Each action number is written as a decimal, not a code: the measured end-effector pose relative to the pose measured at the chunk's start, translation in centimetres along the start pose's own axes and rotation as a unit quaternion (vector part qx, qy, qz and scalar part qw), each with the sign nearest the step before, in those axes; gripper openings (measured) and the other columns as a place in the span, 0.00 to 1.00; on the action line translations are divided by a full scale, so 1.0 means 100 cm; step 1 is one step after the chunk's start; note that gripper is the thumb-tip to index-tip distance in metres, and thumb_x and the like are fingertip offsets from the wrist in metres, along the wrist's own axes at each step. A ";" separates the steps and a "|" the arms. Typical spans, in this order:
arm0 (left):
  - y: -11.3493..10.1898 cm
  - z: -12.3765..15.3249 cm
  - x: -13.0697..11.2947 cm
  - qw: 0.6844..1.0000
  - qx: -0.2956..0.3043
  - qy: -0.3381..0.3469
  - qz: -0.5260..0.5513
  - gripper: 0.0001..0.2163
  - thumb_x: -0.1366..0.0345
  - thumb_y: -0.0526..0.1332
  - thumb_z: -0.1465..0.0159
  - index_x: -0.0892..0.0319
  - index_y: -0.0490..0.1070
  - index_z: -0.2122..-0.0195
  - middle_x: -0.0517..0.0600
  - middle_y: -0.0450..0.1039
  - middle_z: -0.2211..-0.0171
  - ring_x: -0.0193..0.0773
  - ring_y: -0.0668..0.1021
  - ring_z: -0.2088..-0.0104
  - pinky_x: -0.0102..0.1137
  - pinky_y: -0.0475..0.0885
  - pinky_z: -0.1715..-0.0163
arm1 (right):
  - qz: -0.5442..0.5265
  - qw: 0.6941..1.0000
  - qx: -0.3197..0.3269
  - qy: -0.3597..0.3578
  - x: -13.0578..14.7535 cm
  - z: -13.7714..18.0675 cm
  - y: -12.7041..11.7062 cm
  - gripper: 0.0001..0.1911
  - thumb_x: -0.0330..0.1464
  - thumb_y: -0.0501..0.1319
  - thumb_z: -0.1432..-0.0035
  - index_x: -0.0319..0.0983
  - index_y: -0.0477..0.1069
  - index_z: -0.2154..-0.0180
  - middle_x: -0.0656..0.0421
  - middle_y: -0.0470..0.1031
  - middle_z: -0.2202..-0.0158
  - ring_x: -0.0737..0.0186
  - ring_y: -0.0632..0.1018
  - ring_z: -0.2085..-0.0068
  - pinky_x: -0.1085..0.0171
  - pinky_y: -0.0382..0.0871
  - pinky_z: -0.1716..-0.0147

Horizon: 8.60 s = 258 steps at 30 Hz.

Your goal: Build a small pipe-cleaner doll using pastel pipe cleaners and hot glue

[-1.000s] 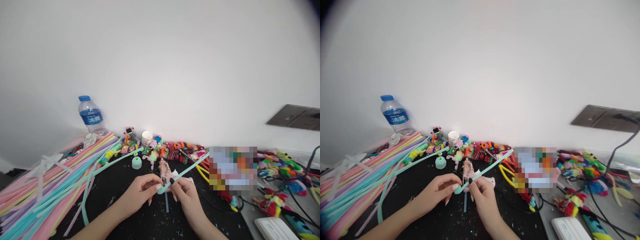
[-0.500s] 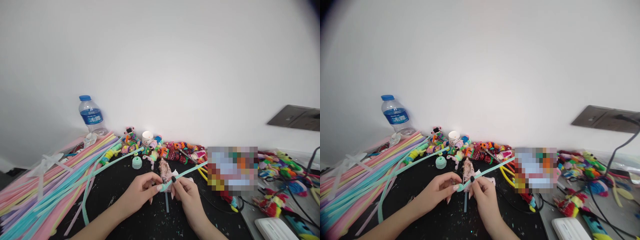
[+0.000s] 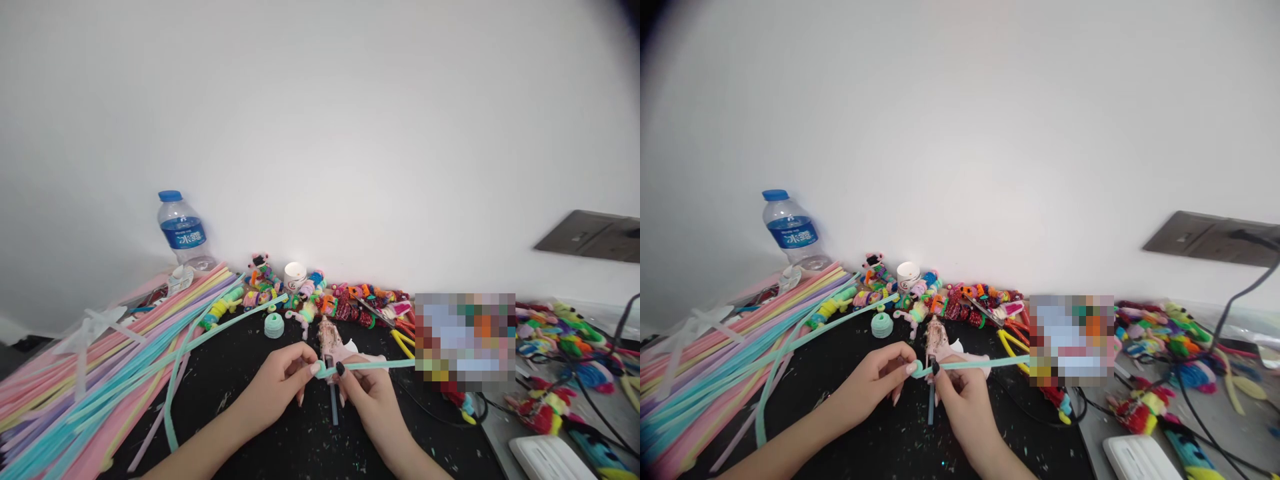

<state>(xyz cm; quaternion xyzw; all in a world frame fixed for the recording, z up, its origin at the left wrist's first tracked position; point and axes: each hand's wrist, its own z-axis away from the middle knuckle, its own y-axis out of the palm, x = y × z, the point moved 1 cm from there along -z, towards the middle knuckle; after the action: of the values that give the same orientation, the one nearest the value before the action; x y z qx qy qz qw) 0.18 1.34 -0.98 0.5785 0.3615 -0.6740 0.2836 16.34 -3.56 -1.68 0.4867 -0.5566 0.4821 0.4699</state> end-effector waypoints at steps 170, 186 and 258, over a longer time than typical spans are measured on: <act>-0.001 0.002 -0.005 0.995 0.018 0.050 -0.080 0.08 0.68 0.66 0.51 0.61 0.75 0.69 0.47 0.75 0.72 0.35 0.73 0.72 0.26 0.67 0.71 | -0.087 0.987 0.111 0.076 -0.005 0.005 0.003 0.22 0.49 0.55 0.45 0.36 0.66 0.76 0.69 0.52 0.86 0.73 0.51 0.83 0.69 0.43 0.83; 0.001 0.004 -0.007 0.997 0.029 0.059 -0.040 0.10 0.67 0.68 0.52 0.62 0.74 0.69 0.47 0.73 0.71 0.35 0.75 0.72 0.28 0.72 0.70 | -0.028 0.992 0.101 0.071 -0.013 0.004 0.002 0.20 0.43 0.55 0.43 0.36 0.65 0.80 0.69 0.52 0.86 0.73 0.52 0.84 0.70 0.42 0.85; 0.000 0.000 -0.001 0.971 0.064 -0.053 0.226 0.16 0.70 0.69 0.53 0.61 0.72 0.62 0.51 0.75 0.64 0.38 0.74 0.62 0.31 0.67 0.60 | -0.128 0.988 0.055 0.059 -0.011 0.003 0.002 0.16 0.43 0.55 0.42 0.38 0.60 0.73 0.70 0.51 0.83 0.73 0.50 0.82 0.70 0.41 0.84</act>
<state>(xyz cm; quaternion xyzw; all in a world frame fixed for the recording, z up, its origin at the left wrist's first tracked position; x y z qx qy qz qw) 0.26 1.34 -0.85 0.6256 0.1623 -0.6440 0.4094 16.22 -3.70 -2.77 0.5499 -0.4333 0.4758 0.5324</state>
